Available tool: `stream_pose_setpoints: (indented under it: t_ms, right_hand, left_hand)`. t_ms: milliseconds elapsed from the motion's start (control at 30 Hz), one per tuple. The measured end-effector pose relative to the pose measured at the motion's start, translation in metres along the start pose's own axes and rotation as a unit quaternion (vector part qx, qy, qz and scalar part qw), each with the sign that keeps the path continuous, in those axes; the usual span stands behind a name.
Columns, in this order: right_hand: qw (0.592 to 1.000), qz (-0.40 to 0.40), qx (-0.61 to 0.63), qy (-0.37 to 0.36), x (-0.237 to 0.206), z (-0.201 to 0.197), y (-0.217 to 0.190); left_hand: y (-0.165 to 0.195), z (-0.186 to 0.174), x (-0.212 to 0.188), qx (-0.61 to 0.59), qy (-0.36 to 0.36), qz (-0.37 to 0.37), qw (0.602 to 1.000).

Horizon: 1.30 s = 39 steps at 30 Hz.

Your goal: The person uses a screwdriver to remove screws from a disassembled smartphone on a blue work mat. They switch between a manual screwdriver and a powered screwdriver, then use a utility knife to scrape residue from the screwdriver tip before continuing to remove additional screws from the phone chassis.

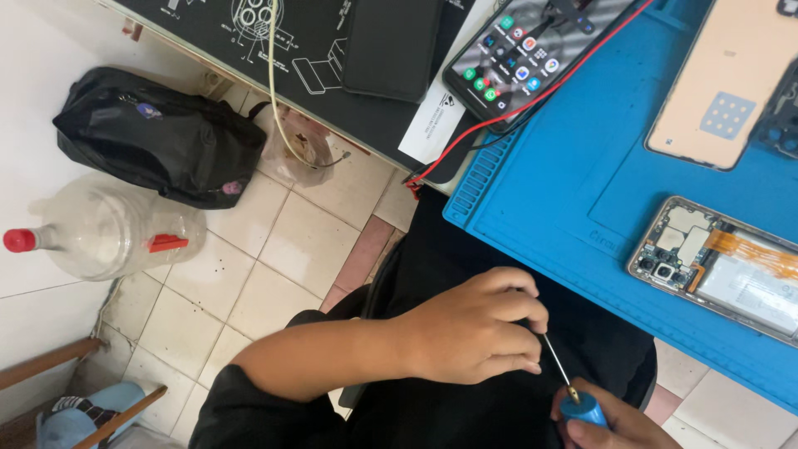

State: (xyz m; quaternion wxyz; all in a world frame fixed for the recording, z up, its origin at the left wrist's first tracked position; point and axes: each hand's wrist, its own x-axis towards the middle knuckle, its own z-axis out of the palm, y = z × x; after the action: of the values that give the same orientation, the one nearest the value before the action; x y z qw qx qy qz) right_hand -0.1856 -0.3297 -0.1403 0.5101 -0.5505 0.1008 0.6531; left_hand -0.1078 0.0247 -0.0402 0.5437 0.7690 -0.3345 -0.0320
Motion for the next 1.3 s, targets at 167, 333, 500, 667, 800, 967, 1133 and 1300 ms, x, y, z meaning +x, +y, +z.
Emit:
stream_pose_setpoints:
  t_ms: [167, 333, 500, 667, 800, 967, 1133, 1300]
  right_hand:
    - [0.994, 0.026, -0.067, 0.079, 0.004, 0.003, -0.025]
    - [0.964, 0.085, -0.217, 0.125, 0.005, 0.002, -0.042]
    - [0.953, 0.089, -0.272, 0.102, 0.017, -0.004, -0.036]
    - [0.977, -0.017, -0.213, 0.023, 0.014, -0.006, -0.039]
    - [0.996, -0.072, -0.001, 0.05, -0.038, 0.018, -0.027]
    - [0.963, -0.001, -0.209, 0.17, -0.092, 0.042, -0.047]
    - [0.921, -0.056, -0.234, 0.306, -0.124, 0.035, -0.064]
    - [0.841, -0.071, -0.324, 0.427, -0.147, 0.017, -0.07]
  left_hand:
    - [-0.035, -0.011, -0.042, -0.062, -0.008, -0.135, 0.989]
    - [-0.124, -0.093, -0.104, 0.025, 0.092, -0.495, 0.864]
    - [-0.195, -0.175, -0.119, 0.212, 0.242, -0.593, 0.738]
    - [-0.217, -0.192, -0.1, 0.319, 0.226, -0.651, 0.651]
    - [-0.217, -0.192, -0.094, 0.349, 0.19, -0.645, 0.653]
    - [-0.206, -0.197, -0.103, 0.335, 0.256, -0.595, 0.684]
    - [-0.173, -0.193, -0.137, 0.186, 0.343, -0.566, 0.726]
    - [-0.136, -0.195, -0.155, 0.11, 0.129, -0.697, 0.697]
